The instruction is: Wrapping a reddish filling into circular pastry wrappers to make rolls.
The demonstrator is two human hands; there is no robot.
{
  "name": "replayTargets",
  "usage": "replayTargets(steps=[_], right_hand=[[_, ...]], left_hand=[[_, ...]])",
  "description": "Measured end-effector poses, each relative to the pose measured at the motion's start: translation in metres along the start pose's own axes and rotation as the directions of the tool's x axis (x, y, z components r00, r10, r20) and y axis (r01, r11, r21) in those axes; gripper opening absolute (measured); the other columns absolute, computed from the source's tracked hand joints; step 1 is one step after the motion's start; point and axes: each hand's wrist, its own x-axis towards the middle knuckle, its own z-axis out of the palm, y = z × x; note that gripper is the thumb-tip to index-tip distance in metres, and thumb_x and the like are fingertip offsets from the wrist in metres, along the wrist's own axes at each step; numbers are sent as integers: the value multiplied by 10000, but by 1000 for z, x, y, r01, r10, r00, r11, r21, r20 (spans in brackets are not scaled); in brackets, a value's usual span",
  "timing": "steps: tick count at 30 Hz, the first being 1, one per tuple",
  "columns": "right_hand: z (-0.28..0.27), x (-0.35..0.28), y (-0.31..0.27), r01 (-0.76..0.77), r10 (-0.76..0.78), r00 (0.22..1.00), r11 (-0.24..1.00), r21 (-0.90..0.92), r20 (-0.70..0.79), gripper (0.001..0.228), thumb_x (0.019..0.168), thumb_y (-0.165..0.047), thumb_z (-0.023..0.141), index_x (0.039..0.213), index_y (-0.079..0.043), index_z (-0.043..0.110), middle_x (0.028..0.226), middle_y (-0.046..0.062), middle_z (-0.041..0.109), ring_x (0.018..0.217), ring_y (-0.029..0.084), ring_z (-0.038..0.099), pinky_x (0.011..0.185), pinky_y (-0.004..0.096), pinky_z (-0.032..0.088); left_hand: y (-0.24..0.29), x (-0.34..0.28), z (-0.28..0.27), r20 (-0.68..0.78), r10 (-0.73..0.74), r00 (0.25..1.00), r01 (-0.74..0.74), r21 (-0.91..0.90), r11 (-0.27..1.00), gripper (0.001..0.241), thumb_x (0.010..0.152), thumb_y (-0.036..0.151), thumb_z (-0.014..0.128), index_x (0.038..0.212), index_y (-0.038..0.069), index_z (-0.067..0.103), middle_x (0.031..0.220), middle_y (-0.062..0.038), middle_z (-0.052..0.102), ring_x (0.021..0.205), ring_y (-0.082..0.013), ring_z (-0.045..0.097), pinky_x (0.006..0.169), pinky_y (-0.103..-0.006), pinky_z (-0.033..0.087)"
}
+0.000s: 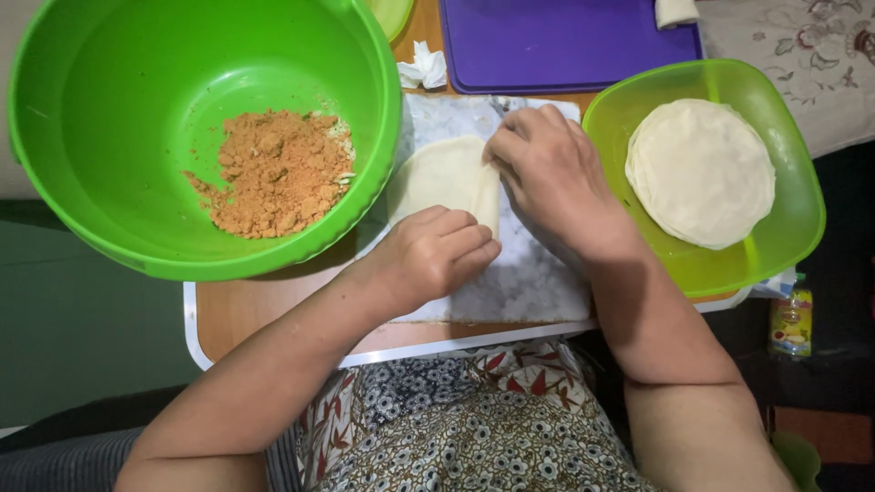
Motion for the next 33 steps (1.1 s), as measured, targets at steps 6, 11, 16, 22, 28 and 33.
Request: replayTargets(steps=[6,11,16,22,28,33], right_hand=[[15,0,1,-15,17,996,1000,18,-86,71,902,-90,737,967,-114,723,1004,95,633,1001,331,608,835,455,496],[27,-1,2,16,-13,996,999,36,-84,98,887,-88,740,977,-127,735,938,90,611,945,325,602,809,450,494],[36,-1,4,38,-35,996,999,34,-87,120,870,-84,742,983,-122,733,883,92,622,897,329,603,797,454,490],[27,0,8,-3,18,996,985,171,-85,196,903,-44,697,1092,-95,707,967,112,711,926,349,631,822,471,494],[12,-4,13,-158,191,974,958,241,-122,161,951,-19,662,1088,-89,710,983,115,720,979,344,654,838,466,510],[10,-10,18,-173,169,958,985,5,-232,75,889,-76,718,961,-73,734,942,115,715,985,347,643,812,488,490]], left_hand=[[7,5,-7,20,69,997,-71,116,991,190,803,87,727,979,36,680,970,-41,609,883,-189,612,748,-330,503],[6,1,-7,91,59,994,-71,137,988,187,784,100,716,957,36,686,890,-38,570,846,-194,596,729,-335,494],[6,-1,-7,132,39,990,-55,118,992,205,765,101,713,959,38,688,860,-39,569,840,-208,597,727,-344,504],[11,6,-12,143,-64,988,64,5,998,260,807,209,789,987,47,694,856,-58,591,841,-248,606,759,-396,528],[9,4,-12,167,-131,977,145,-75,987,241,886,217,787,1027,63,667,944,-81,663,869,-280,642,792,-411,540],[-1,-2,5,93,-456,885,465,-221,857,223,983,61,676,1202,19,666,1087,-168,695,1001,-339,701,877,-411,569]])
